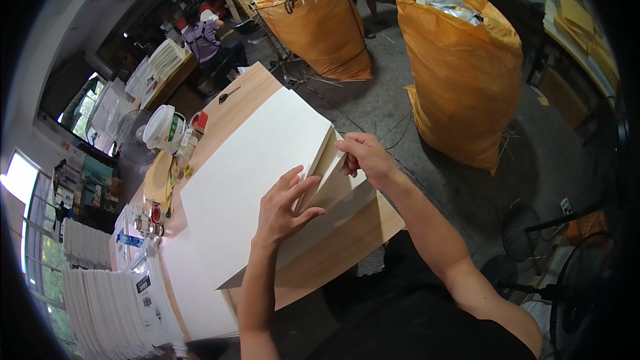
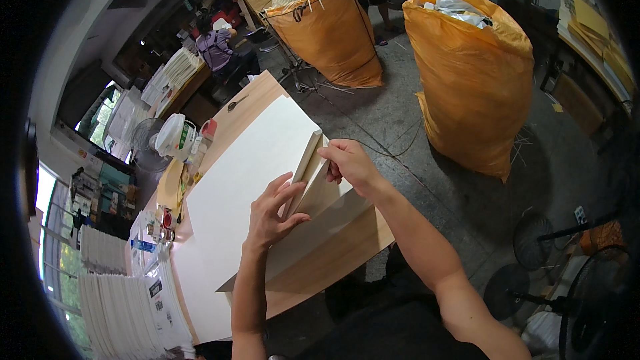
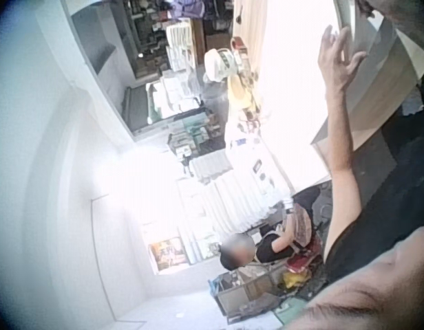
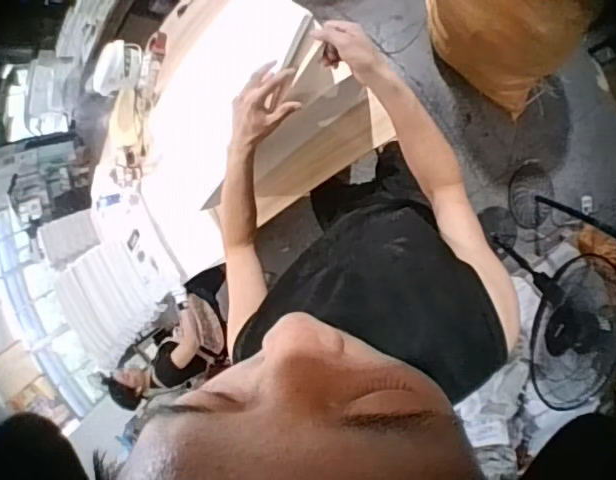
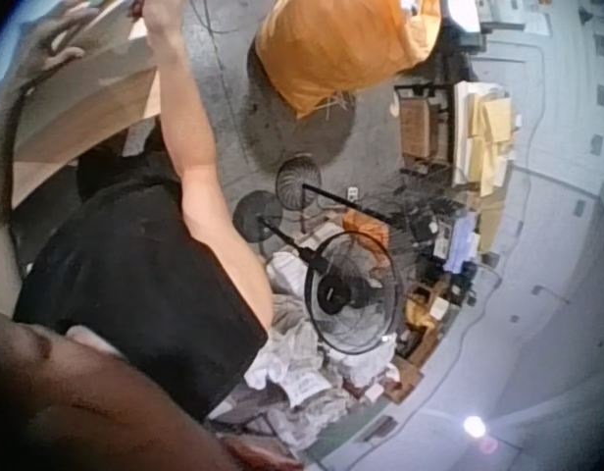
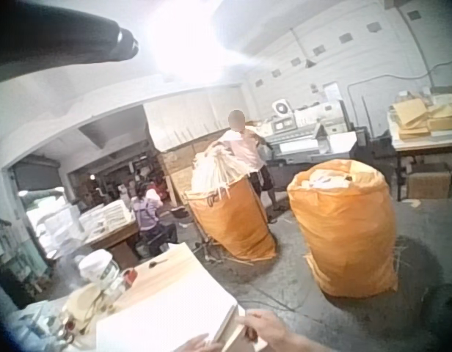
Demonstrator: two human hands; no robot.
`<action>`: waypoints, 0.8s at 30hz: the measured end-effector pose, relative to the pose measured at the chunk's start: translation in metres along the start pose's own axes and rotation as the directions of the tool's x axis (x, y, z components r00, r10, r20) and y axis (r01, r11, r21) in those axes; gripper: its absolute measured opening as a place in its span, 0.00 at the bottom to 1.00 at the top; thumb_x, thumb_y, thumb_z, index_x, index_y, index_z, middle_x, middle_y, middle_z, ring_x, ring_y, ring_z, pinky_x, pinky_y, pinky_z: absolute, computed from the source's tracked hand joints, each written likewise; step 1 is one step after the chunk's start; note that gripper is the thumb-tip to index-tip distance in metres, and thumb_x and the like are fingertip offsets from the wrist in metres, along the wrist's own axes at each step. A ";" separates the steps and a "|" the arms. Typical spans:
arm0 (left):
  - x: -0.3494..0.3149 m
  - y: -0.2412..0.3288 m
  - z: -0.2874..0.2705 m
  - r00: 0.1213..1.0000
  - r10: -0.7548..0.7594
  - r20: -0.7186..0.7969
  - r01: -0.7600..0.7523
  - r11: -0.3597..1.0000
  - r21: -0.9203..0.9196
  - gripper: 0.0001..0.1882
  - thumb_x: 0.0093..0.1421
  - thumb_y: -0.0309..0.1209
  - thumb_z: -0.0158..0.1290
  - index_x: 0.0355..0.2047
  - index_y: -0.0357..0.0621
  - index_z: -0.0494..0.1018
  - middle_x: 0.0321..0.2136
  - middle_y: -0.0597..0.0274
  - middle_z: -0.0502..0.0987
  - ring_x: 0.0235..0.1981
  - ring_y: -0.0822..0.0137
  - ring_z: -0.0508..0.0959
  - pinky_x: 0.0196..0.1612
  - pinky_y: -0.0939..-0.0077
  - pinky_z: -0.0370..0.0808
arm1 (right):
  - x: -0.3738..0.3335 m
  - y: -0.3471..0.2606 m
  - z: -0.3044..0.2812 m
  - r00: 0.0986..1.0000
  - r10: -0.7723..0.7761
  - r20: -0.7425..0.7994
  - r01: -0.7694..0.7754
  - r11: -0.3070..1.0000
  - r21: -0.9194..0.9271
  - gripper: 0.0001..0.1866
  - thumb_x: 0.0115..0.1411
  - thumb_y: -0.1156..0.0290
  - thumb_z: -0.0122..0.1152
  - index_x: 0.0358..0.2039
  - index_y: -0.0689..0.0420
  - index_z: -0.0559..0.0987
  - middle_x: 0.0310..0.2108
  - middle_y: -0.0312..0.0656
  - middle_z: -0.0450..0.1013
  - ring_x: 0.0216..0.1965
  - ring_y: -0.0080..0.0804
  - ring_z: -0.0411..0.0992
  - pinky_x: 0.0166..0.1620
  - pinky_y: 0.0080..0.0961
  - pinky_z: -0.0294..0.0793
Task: The person aligns stacks of white paper sheets by hand on a wooden table, counting them and moving the aligned stacks to one side.
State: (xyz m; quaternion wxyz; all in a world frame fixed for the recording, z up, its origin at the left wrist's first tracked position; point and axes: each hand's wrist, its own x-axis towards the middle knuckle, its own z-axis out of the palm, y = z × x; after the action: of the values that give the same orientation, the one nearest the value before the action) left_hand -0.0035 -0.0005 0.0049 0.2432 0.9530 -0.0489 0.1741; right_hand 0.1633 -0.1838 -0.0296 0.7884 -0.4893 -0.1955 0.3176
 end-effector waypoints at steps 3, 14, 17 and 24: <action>0.002 -0.001 -0.002 0.998 -0.043 0.036 0.044 0.998 -0.033 0.32 0.48 0.39 0.76 0.55 0.55 0.81 0.59 0.53 0.78 0.56 0.50 0.81 0.55 0.60 0.81 | 0.002 0.008 -0.003 1.000 -0.026 0.001 0.026 0.999 0.019 0.16 0.69 0.63 0.59 0.25 0.54 0.74 0.19 0.34 0.72 0.18 0.21 0.72 0.21 0.19 0.66; 0.005 -0.011 -0.009 0.994 -0.023 0.103 0.031 0.997 -0.074 0.25 0.61 0.33 0.65 0.59 0.65 0.79 0.61 0.51 0.76 0.52 0.50 0.83 0.52 0.62 0.82 | -0.008 -0.006 0.003 0.995 -0.100 -0.002 0.097 0.973 -0.208 0.22 0.68 0.51 0.63 0.24 0.55 0.75 0.19 0.33 0.71 0.19 0.19 0.72 0.23 0.18 0.68; 0.009 0.001 -0.003 0.999 -0.018 -0.028 0.018 1.000 -0.003 0.26 0.64 0.25 0.57 0.61 0.65 0.77 0.63 0.49 0.74 0.51 0.48 0.83 0.51 0.61 0.82 | -0.010 0.003 0.006 0.952 -0.306 -0.028 0.246 0.812 -0.529 0.23 0.68 0.51 0.64 0.23 0.55 0.74 0.18 0.33 0.71 0.20 0.21 0.73 0.23 0.18 0.68; 0.008 -0.005 -0.006 0.994 0.024 0.103 -0.029 0.999 0.045 0.20 0.61 0.31 0.63 0.54 0.60 0.79 0.62 0.49 0.74 0.50 0.48 0.83 0.49 0.61 0.82 | 0.003 0.004 -0.004 1.000 -0.004 0.013 0.004 0.998 -0.070 0.18 0.69 0.62 0.60 0.22 0.54 0.72 0.18 0.34 0.70 0.20 0.27 0.74 0.24 0.22 0.70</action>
State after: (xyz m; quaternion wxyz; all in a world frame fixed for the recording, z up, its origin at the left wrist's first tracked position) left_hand 0.0034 0.0071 0.0106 0.2159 0.9653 -0.0700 0.1294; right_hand 0.1671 -0.1830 -0.0354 0.7702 -0.5142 -0.2123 0.3120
